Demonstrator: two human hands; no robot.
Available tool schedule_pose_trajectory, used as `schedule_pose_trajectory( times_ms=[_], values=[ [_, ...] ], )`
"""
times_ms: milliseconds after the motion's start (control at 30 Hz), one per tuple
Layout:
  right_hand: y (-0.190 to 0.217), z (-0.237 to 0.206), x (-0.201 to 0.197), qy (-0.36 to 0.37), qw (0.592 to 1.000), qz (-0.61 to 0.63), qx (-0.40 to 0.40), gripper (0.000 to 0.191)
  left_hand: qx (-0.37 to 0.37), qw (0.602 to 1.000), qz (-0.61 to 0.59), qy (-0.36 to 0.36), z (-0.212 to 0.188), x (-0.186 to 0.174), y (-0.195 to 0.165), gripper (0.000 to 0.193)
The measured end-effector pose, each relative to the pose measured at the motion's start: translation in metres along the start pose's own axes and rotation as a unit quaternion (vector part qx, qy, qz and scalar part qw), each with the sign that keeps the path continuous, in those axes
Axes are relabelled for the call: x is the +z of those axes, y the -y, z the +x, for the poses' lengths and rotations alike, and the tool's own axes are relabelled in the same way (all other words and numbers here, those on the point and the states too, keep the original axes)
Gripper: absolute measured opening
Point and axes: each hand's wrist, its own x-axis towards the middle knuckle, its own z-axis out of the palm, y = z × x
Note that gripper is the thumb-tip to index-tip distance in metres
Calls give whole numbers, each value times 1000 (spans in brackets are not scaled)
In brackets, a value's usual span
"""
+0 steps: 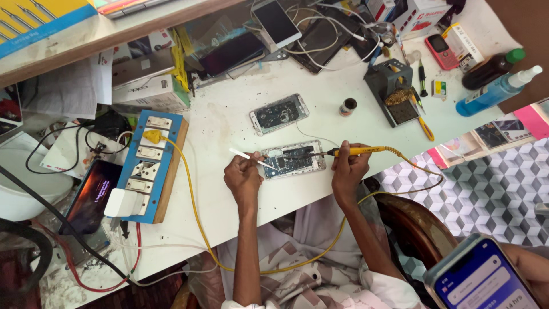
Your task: The person uses a soldering iron and a white tool to work on a mobile phone circuit board placed on a cluttered workbench. They repeatedly apply the soldering iron to specific points on the board while manipulating the white tool, likely for flux application or component handling.
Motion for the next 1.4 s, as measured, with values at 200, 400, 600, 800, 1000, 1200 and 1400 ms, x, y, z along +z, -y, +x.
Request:
schedule_pose_trajectory(
  times_ms=[200, 400, 600, 800, 1000, 1200, 1400],
  values=[
    [0, -1, 0, 5, 1000, 4, -5, 22, -5, 1000, 22, -6, 0, 0, -1, 9],
    [0, -2, -1, 7, 1000, 0, -5, 22, 4, 1000, -5, 0, -1, 0, -1, 8],
    [-1, 0, 0, 0, 1000, -1, 2, 23, 17, 1000, 0, 4, 0, 1, -1, 7],
    [-1, 0, -1, 14, 1000, 16, -12, 22, 4, 1000, -4, 3, -3, 0, -3, 6],
    [-1, 0, -1, -3, 1000, -12, -4, 22, -3, 1000, 8, -2, -2, 1, -2, 9],
    [-1, 0, -2, 8, 1000, 5, -10, 22, 4, 1000, 11, -1, -3, 1, -2, 9],
    [-2, 2, -1, 2, 1000, 7, -4, 22, 3, 999, 34, -4, -2, 1, -4, 11]
  ],
)
